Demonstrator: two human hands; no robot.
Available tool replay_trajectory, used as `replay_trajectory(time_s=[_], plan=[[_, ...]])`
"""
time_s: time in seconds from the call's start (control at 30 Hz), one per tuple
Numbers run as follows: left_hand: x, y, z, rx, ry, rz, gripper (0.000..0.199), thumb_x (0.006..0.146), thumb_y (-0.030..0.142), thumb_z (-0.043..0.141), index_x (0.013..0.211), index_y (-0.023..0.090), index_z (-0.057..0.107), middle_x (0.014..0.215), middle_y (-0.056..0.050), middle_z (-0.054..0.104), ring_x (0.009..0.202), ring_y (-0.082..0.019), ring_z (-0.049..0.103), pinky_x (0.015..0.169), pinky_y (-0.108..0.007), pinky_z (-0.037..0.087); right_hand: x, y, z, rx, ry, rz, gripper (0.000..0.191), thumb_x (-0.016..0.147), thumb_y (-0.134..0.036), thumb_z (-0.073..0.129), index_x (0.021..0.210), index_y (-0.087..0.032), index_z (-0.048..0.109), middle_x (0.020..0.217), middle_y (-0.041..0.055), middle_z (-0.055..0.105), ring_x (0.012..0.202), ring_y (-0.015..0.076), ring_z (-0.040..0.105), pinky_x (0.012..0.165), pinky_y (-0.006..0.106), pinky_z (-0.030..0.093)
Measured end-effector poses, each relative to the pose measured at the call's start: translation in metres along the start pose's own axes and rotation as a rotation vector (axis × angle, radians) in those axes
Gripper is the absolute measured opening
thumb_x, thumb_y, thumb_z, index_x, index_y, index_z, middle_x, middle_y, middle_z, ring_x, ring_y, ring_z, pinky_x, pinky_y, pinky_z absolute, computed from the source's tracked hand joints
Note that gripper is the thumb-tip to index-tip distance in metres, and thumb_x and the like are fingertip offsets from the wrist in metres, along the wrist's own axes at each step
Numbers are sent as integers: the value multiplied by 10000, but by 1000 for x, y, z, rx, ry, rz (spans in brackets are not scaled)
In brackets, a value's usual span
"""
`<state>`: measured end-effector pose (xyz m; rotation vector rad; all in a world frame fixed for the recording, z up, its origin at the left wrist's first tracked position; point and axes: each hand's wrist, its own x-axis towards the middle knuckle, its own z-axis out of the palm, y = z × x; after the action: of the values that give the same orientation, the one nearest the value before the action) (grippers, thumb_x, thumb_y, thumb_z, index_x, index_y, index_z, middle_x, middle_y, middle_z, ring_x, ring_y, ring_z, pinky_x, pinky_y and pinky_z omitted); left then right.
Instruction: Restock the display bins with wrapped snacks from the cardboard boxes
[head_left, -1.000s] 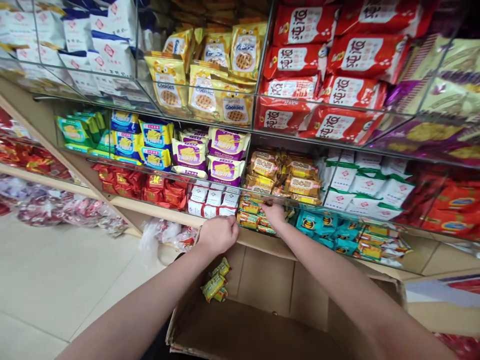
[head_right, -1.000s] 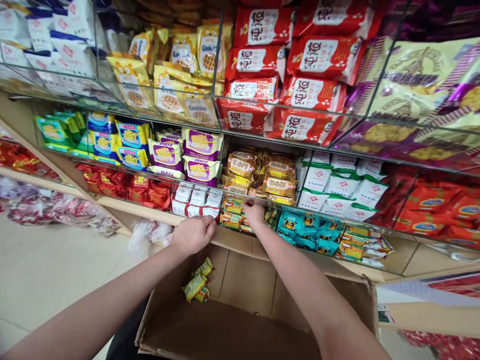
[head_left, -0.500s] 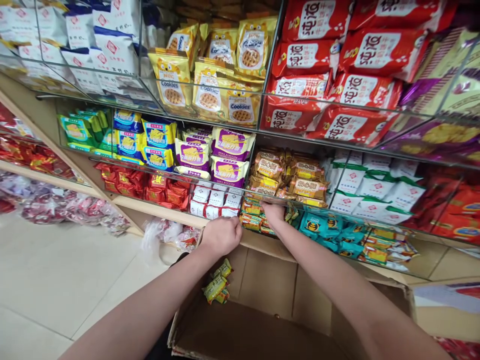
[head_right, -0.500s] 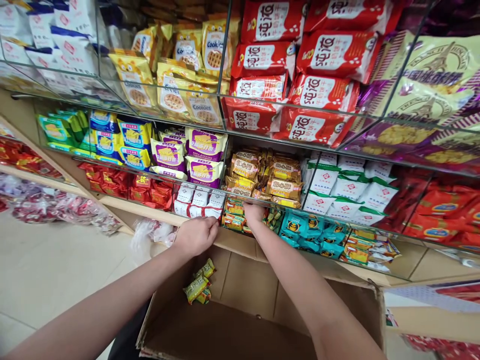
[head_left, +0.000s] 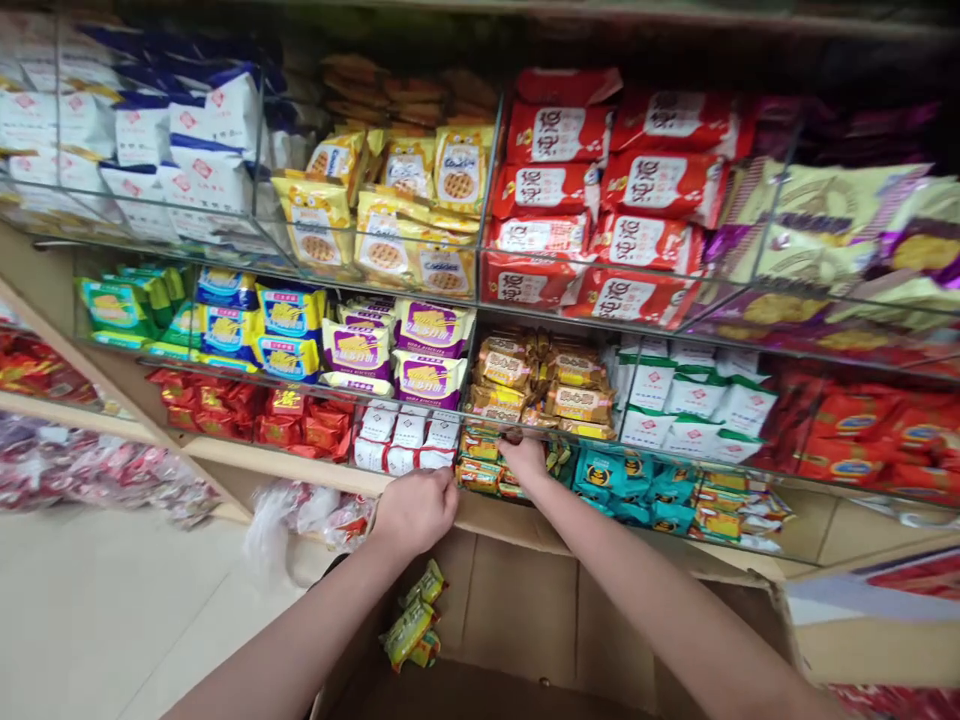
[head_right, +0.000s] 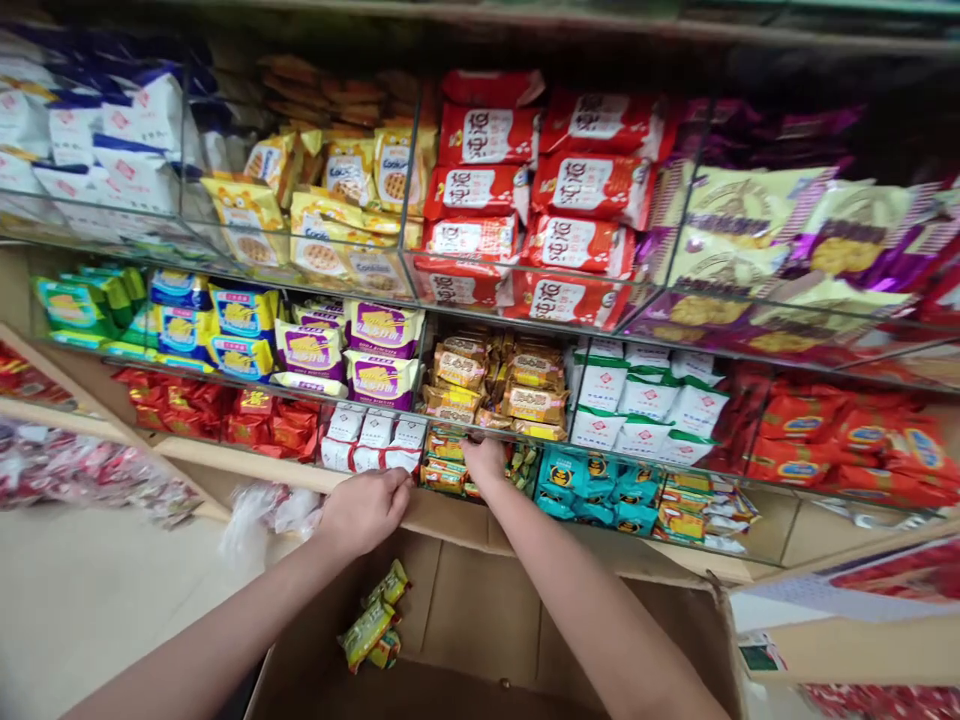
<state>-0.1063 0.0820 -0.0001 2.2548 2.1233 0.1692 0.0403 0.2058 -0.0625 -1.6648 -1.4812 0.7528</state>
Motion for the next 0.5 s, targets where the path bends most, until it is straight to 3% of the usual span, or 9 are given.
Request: replay_trajectory(time_s=[0.17,0.27,0.33,0.43,0.47,0.5], plan=[[8,-1,-5,-3,4,11,362,836,361,229,790,208,554,760,-57,653,699,-201,598,584,-293,376,-26,-18,-28,126,-58,24,149,624,-281,560,605,-135,577,566,21,586,523,134,534,501,220,390],[12,-2,-9,-5,-13,-7,389,835,391,225,829,206,567,747,-57,654,671,-198,595,572,-294,385,-71,-30,-66,221,-91,-55,146,665,-304,537,662,-159,546,565,-30,531,505,87,476,487,179,367],[8,-4,-7,-43,70,24,373,837,376,240,930,207,560,827,-65,649,747,-203,588,632,-311,408,-112,-27,-93,315,-129,-145,140,700,-311,516,677,-173,505,568,-44,481,500,75,433,472,168,342],[-18,-7,12,-175,346,337,316,810,240,322,1056,214,518,1029,-74,591,1010,-217,488,865,-367,351,-172,8,-121,347,-191,-170,137,728,-298,500,668,-175,490,607,-30,439,534,82,411,484,174,328],[-29,-8,25,-207,369,509,320,776,197,368,1054,239,523,1073,-59,571,1086,-224,429,923,-388,303,-189,27,-124,317,-211,-134,133,720,-300,507,676,-175,503,610,-26,433,544,89,408,495,181,328],[-41,-8,39,-230,318,659,346,737,160,404,1036,278,535,1096,-35,562,1125,-225,391,944,-393,282,-203,49,-124,299,-247,-58,139,711,-308,512,670,-175,506,578,-31,413,526,91,391,491,188,320]])
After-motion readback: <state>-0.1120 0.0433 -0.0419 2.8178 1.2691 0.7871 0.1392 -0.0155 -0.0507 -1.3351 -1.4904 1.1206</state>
